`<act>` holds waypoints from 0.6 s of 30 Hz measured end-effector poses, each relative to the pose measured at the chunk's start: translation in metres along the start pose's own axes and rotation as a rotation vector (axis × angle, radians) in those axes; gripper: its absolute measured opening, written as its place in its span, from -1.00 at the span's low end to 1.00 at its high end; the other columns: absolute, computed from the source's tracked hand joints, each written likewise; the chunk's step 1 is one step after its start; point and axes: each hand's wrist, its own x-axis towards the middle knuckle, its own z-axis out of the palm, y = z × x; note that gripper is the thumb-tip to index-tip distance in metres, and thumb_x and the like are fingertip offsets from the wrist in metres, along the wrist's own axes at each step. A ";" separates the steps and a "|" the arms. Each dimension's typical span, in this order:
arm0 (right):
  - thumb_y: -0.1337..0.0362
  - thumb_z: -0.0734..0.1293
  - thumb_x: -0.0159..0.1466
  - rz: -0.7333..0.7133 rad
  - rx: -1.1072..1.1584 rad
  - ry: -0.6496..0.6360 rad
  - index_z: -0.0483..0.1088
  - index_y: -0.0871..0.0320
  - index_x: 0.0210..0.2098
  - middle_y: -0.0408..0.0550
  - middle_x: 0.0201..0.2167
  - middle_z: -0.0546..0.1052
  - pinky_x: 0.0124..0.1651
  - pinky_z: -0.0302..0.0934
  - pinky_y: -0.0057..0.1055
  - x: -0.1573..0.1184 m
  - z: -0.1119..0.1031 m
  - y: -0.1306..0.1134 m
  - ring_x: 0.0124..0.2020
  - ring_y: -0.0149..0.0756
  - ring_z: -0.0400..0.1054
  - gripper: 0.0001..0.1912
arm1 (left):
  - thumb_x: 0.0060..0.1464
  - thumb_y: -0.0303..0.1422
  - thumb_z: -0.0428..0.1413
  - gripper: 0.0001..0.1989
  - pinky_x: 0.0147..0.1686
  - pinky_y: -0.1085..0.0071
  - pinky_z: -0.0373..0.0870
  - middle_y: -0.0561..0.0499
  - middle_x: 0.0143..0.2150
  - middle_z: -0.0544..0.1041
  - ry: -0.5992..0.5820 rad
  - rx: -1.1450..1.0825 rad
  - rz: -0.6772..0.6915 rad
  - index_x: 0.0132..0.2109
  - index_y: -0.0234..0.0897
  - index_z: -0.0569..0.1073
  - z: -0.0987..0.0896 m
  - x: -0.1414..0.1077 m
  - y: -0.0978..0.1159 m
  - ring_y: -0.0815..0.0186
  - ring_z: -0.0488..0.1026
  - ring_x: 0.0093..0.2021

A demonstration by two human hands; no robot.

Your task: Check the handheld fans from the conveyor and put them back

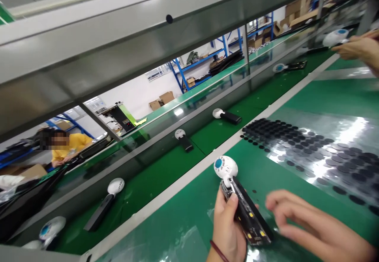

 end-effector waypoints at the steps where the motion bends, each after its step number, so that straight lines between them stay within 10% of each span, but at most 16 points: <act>1: 0.09 0.23 0.20 0.074 0.015 -0.015 0.29 0.06 -0.50 -0.11 -0.09 0.36 -0.01 0.18 -0.36 0.013 -0.005 -0.008 -0.02 -0.20 0.25 -0.77 | 0.03 -0.40 0.10 -0.59 -0.16 0.35 0.35 -0.03 -0.27 0.50 -0.038 0.003 0.011 0.05 -0.29 0.24 -0.002 0.001 -0.001 0.28 0.47 -0.23; 7: 0.17 0.20 0.22 0.273 0.057 -0.130 0.28 0.04 -0.48 -0.27 0.20 0.10 0.17 -0.06 -0.19 0.058 -0.014 -0.032 0.18 -0.20 0.02 -0.82 | -0.13 -0.46 0.22 -0.10 0.06 0.36 0.23 -0.18 0.25 0.15 -0.104 0.057 0.041 0.25 -0.26 -0.12 -0.007 0.003 -0.009 0.17 0.23 0.15; 18: 0.24 0.17 0.23 0.265 -0.095 -0.182 0.26 0.06 -0.51 -0.44 0.22 0.04 0.13 0.00 -0.19 0.058 -0.019 -0.025 0.15 -0.16 0.09 -0.81 | -0.19 -0.39 0.26 0.00 -0.02 0.48 0.30 -0.16 0.17 0.29 -0.053 0.140 0.012 0.27 -0.26 -0.21 -0.001 0.001 -0.007 0.27 0.29 0.11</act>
